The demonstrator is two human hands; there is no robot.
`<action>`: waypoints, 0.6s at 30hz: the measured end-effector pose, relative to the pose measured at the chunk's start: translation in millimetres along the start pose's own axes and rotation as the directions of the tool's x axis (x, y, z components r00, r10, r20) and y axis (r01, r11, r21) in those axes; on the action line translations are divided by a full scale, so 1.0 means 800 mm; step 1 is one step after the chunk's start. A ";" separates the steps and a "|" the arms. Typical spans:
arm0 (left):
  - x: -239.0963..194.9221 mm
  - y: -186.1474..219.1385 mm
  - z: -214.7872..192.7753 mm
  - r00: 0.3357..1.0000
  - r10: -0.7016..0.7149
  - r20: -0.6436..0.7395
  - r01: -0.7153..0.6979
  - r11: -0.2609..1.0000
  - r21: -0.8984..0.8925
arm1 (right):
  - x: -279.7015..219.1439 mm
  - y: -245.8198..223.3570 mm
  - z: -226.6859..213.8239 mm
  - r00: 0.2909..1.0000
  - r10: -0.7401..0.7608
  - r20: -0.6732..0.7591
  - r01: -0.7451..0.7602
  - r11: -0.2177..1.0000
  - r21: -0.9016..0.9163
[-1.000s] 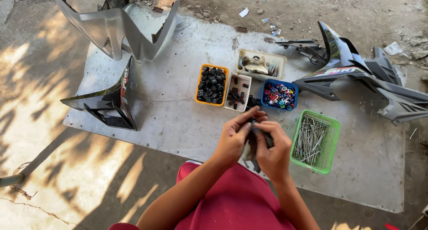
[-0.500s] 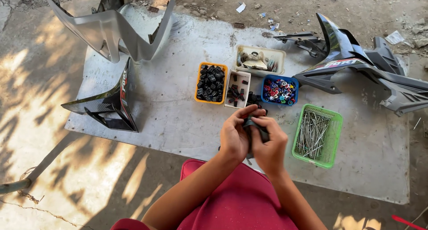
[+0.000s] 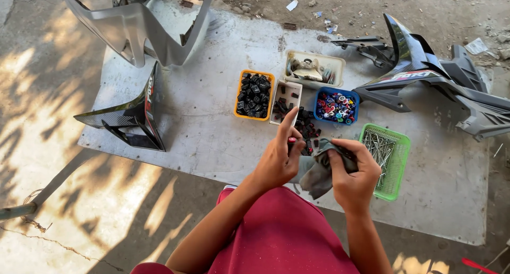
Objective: The person repeatedly picks up small black plastic parts with red accents from a table and wipes them with a grey cloth. The parts are handled one by one and placed back on the table after cleaning.
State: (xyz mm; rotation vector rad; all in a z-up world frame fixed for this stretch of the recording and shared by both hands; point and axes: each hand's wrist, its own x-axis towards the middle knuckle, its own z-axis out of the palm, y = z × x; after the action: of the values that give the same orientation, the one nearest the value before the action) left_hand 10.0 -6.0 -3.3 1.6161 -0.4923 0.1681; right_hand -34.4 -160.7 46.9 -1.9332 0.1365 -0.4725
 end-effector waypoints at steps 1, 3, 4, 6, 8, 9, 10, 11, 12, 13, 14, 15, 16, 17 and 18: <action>-0.001 0.006 -0.003 1.000 -0.003 0.000 0.003 1.000 -0.003 | 0.003 0.000 0.001 1.000 0.003 0.001 -0.003 1.000 -0.003; 0.000 0.017 -0.006 0.992 0.069 0.110 -0.071 0.997 0.011 | 0.010 0.001 0.001 0.979 -0.079 0.190 0.080 0.997 0.002; 0.001 0.018 -0.002 0.991 0.072 0.113 -0.073 0.997 0.009 | 0.009 0.001 0.008 0.979 -0.079 0.185 0.081 0.997 0.000; 0.001 0.020 0.005 0.984 0.107 0.143 -0.127 0.982 0.143 | 0.006 0.002 0.022 0.941 -0.228 0.251 0.259 0.961 -0.098; -0.004 0.002 0.006 0.982 0.104 0.158 -0.135 0.971 0.199 | 0.002 0.005 0.028 0.953 -0.179 0.246 0.204 0.976 -0.079; -0.006 -0.008 0.007 0.980 0.101 0.174 -0.144 0.956 0.254 | 0.000 0.007 0.030 0.962 -0.130 0.241 0.149 0.987 -0.061; -0.008 -0.014 0.010 0.981 0.094 0.169 -0.136 0.957 0.256 | -0.004 0.014 0.033 0.960 -0.126 0.248 0.145 0.988 -0.060; -0.010 -0.021 0.013 0.975 0.097 0.199 -0.166 0.915 0.369 | -0.007 0.022 0.036 0.968 -0.025 0.251 0.044 0.996 -0.072; -0.013 -0.028 0.015 0.968 0.091 0.232 -0.194 0.859 0.474 | -0.013 0.030 0.039 0.964 0.083 0.252 -0.063 0.994 -0.084; -0.020 -0.037 0.017 0.969 0.079 0.232 -0.184 0.860 0.476 | -0.017 0.037 0.044 0.962 0.092 0.258 -0.072 0.994 -0.084; -0.021 -0.049 0.020 0.971 0.061 0.230 -0.173 0.847 0.502 | -0.019 0.045 0.050 0.953 0.191 0.237 -0.180 0.981 -0.067; -0.022 -0.061 0.024 0.973 0.043 0.228 -0.161 0.834 0.528 | -0.019 0.054 0.056 0.932 0.289 0.217 -0.286 0.957 -0.047; -0.023 -0.065 0.024 0.972 0.034 0.232 -0.154 0.836 0.527 | -0.022 0.071 0.060 0.929 0.299 0.219 -0.296 0.954 -0.049; -0.023 -0.072 0.025 0.968 0.006 0.252 -0.144 0.833 0.535 | -0.026 0.090 0.065 0.899 0.377 0.221 -0.396 0.917 0.050; -0.027 -0.078 0.026 0.963 -0.031 0.269 -0.125 0.830 0.543 | -0.031 0.110 0.070 0.858 0.456 0.236 -0.495 0.857 0.144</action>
State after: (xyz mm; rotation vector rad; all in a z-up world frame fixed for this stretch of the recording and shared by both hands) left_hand 12.8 -19.7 -71.4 2.2216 -0.7410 0.1375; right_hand -24.8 -140.1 -58.1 -1.6564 0.4175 0.0392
